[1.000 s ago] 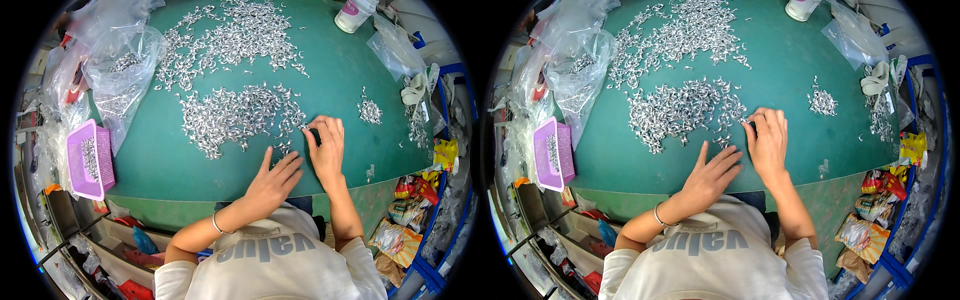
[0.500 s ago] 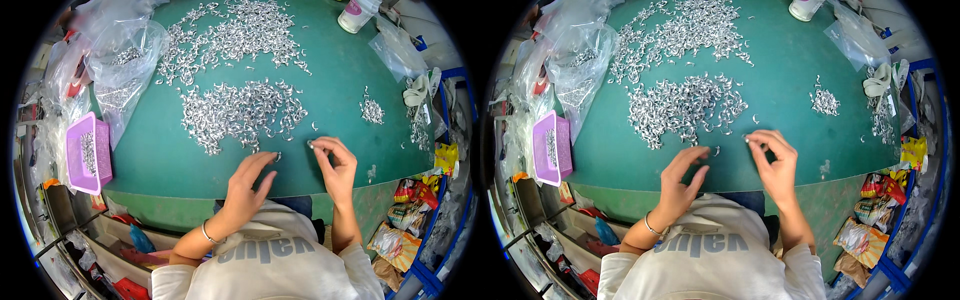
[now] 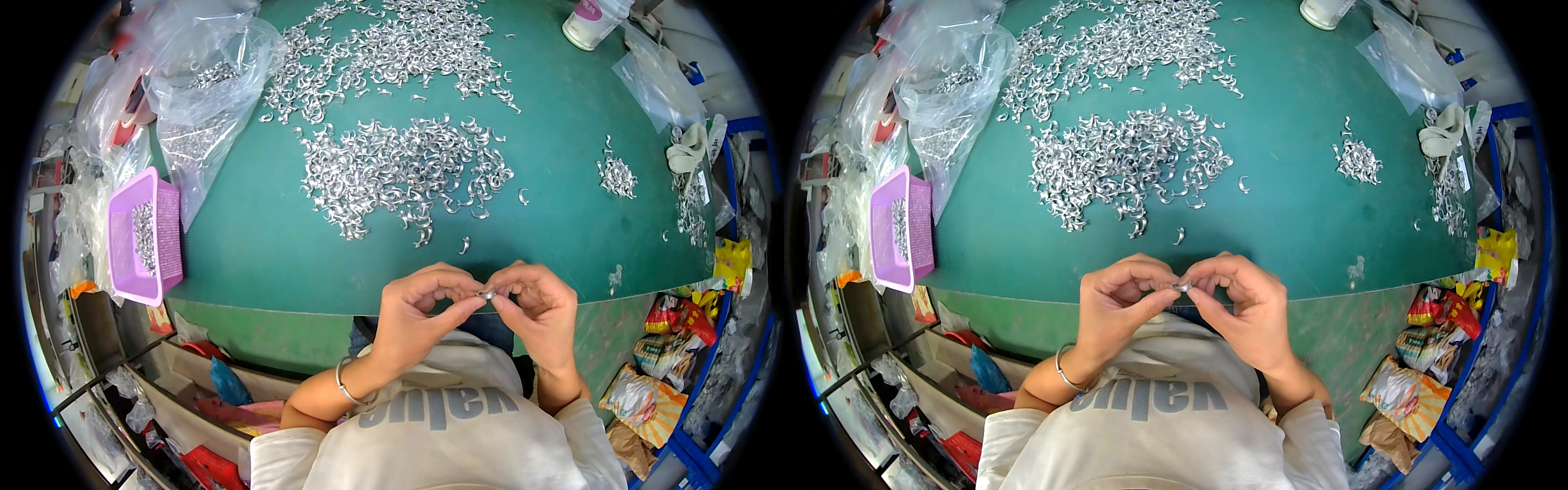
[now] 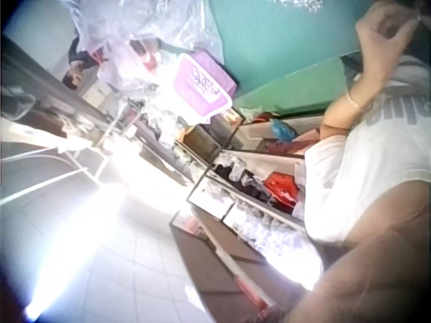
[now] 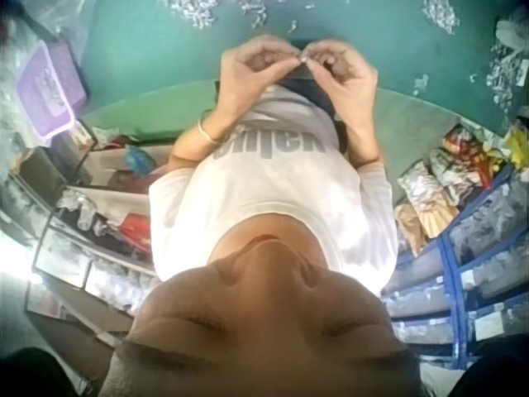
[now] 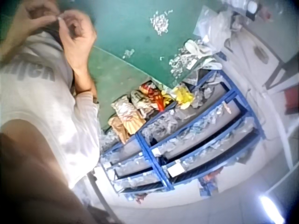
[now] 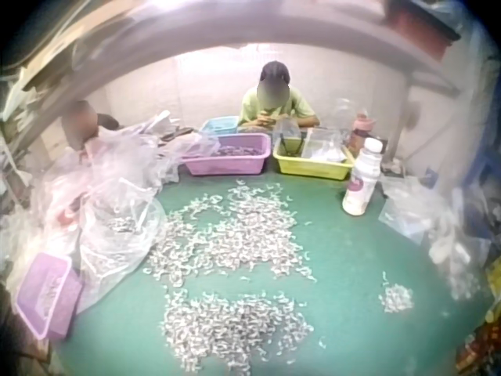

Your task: The person picks up and connects small silver-colored metal components by hand at a workstation, occasionally sorting them from a pile or placing them into a pink container.

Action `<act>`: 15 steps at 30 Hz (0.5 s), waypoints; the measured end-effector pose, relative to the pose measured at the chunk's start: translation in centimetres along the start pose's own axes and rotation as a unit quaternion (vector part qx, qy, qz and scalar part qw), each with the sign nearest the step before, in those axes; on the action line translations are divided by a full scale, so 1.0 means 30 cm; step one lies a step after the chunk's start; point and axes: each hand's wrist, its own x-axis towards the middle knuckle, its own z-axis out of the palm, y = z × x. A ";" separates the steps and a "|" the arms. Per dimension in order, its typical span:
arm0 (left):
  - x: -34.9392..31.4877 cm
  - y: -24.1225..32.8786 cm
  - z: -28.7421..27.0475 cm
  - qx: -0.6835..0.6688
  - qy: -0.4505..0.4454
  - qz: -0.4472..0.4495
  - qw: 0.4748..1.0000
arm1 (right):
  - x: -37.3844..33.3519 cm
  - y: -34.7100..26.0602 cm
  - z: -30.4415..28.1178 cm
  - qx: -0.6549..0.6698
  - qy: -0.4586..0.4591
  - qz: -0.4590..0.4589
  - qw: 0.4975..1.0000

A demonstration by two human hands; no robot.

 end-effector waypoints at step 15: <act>0.026 0.039 -0.029 0.042 -0.017 0.053 0.998 | 0.032 -0.004 0.021 -0.038 0.005 -0.066 0.997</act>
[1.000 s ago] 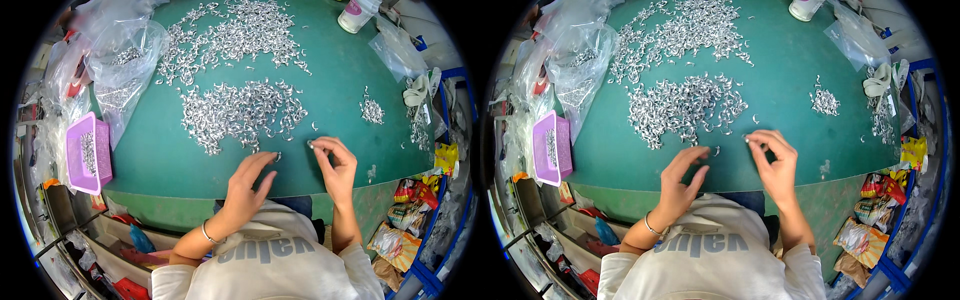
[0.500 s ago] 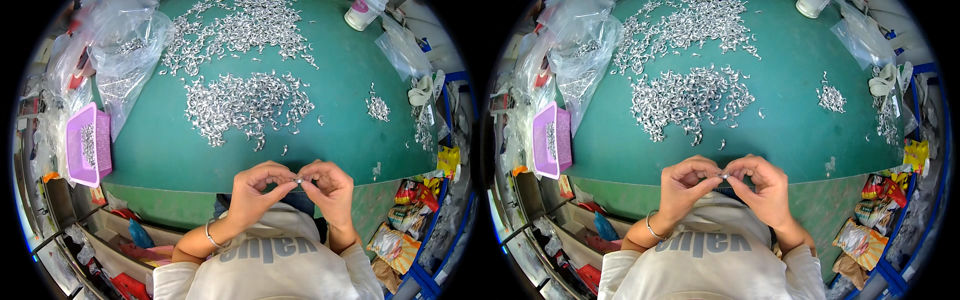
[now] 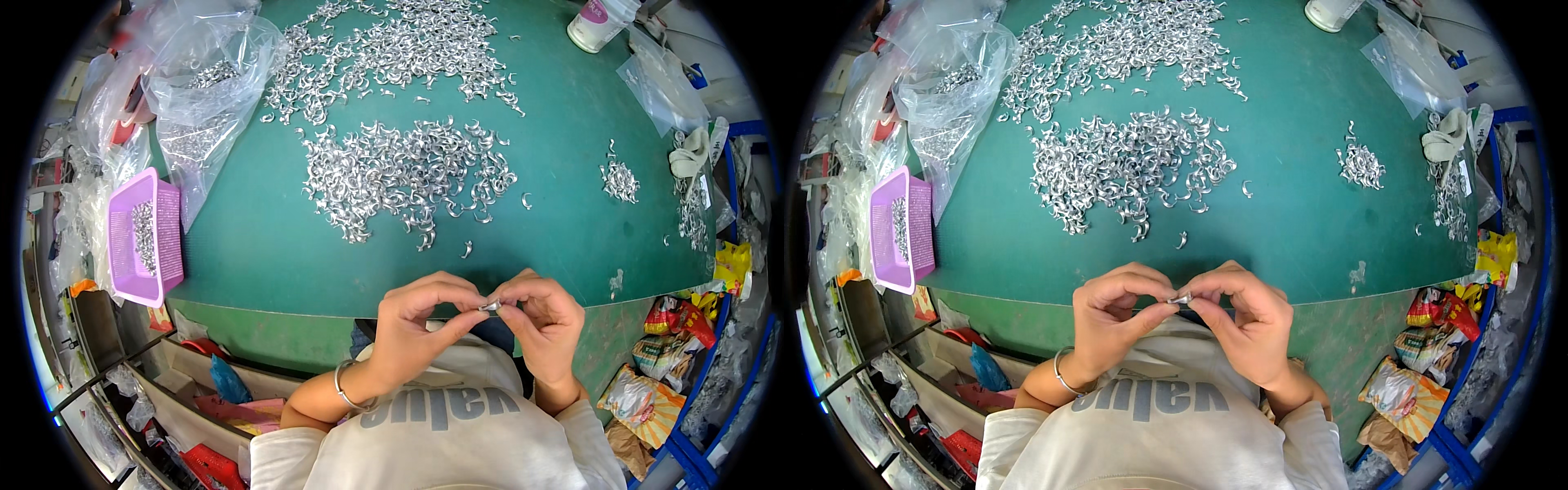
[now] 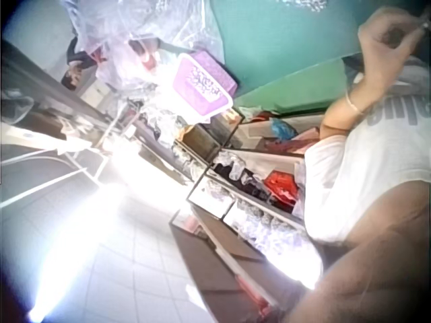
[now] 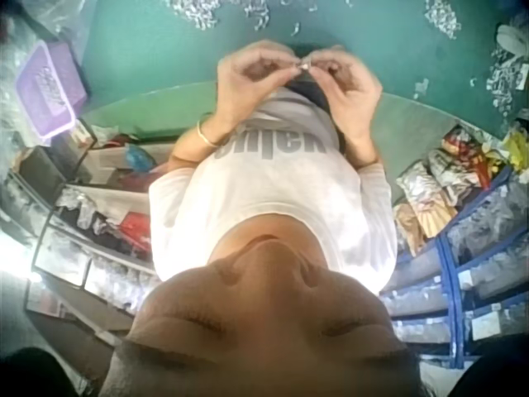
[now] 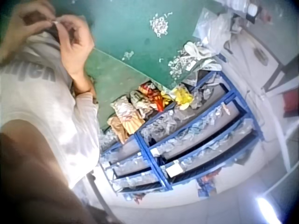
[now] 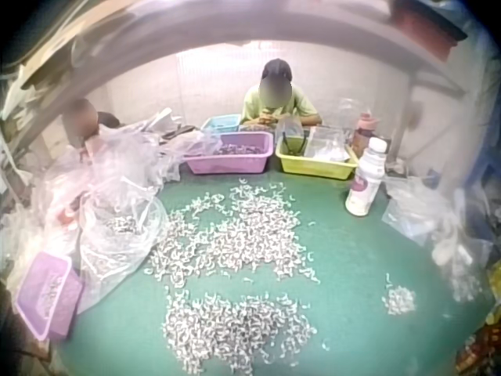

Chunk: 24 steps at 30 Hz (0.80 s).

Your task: The person picks up and connects small silver-colored metal components by hand at a workstation, occasionally sorting them from a pile or placing them into a pink container.

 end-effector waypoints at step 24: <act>0.008 0.083 -0.017 0.087 0.007 0.081 0.993 | 0.042 -0.060 0.052 -0.013 0.006 -0.036 0.999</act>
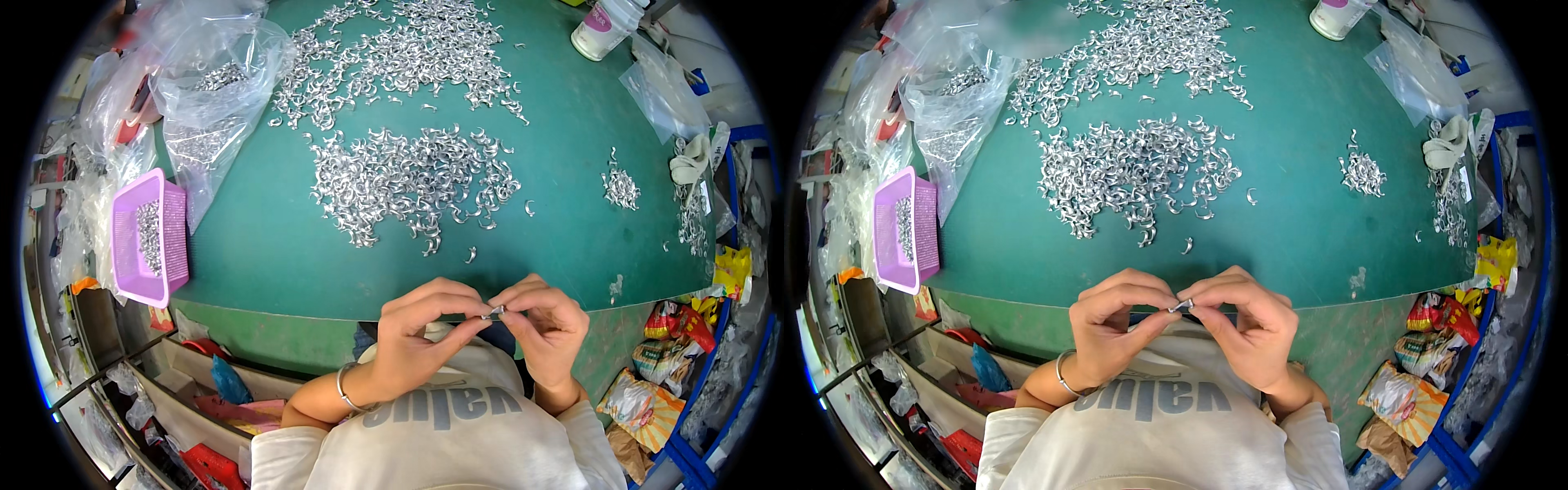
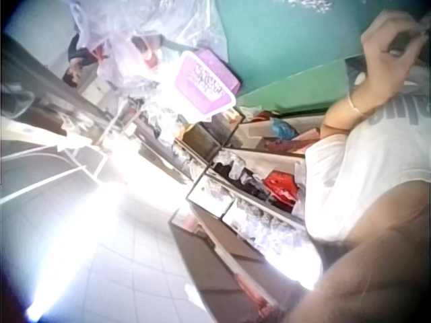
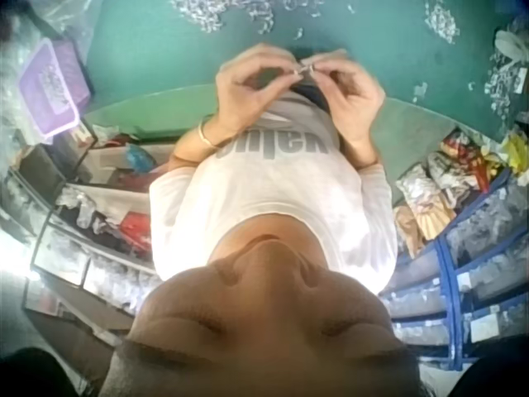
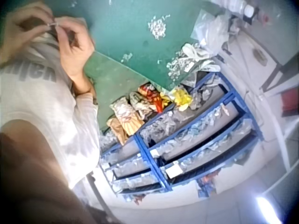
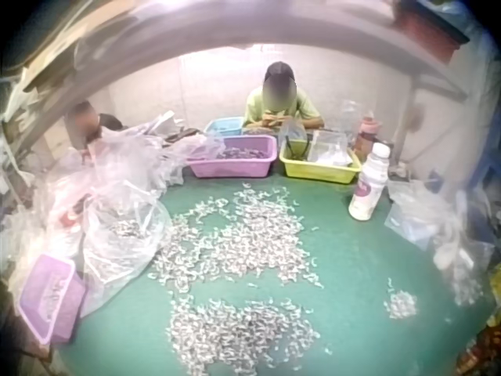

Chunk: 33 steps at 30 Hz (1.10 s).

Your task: The person picks up and connects small silver-colored metal components by hand at a workstation, occasionally sorting them from a pile or placing them into a pink container.

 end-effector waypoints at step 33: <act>-0.023 0.361 0.055 -0.103 -0.028 0.003 0.994 | -0.018 -0.326 0.056 -0.112 0.011 -0.197 0.974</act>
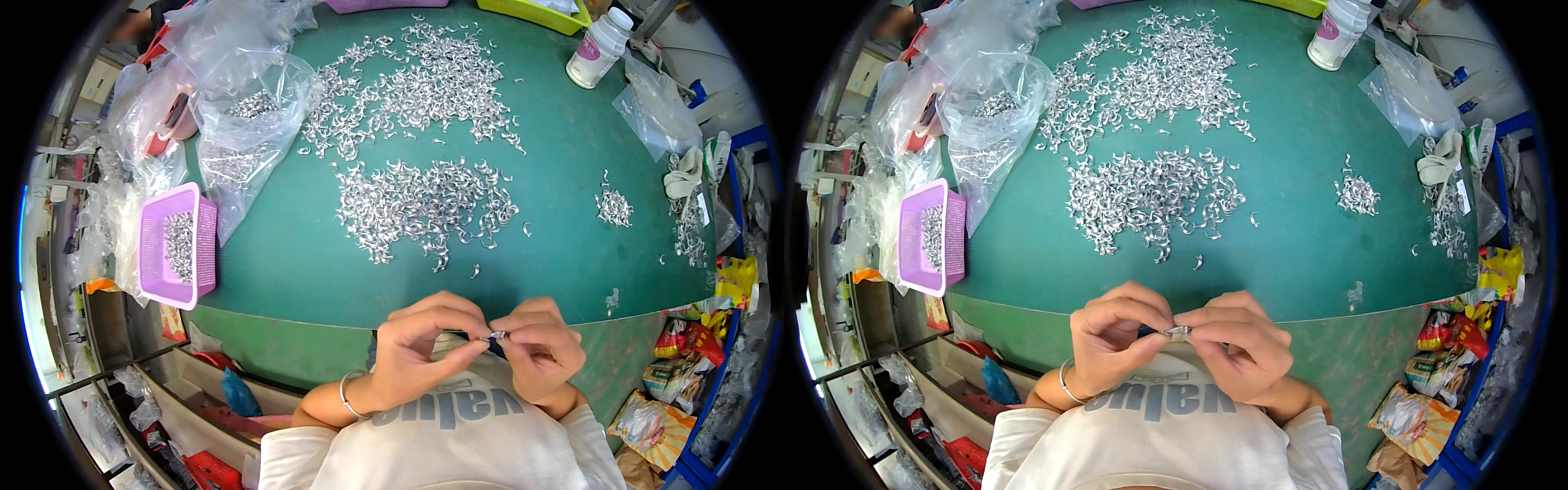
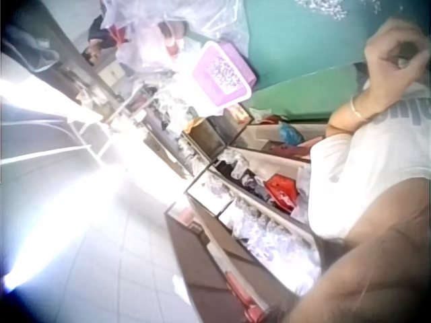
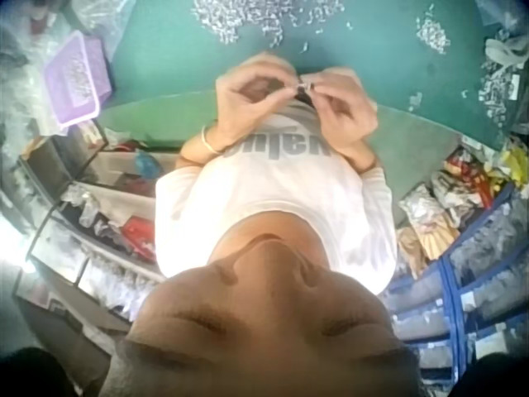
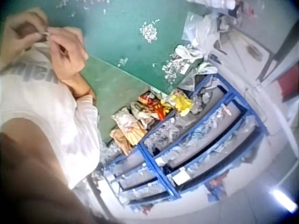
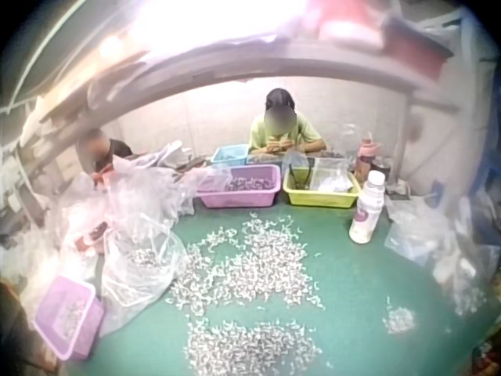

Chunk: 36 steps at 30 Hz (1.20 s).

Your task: The person picks up and connects small silver-colored metal components by hand at a workstation, occasionally sorting them from a pile or placing them into a pink container.

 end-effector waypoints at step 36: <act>-0.107 0.025 -0.271 0.206 0.215 -0.076 0.952 | -0.075 0.168 0.106 0.172 -0.087 0.299 0.935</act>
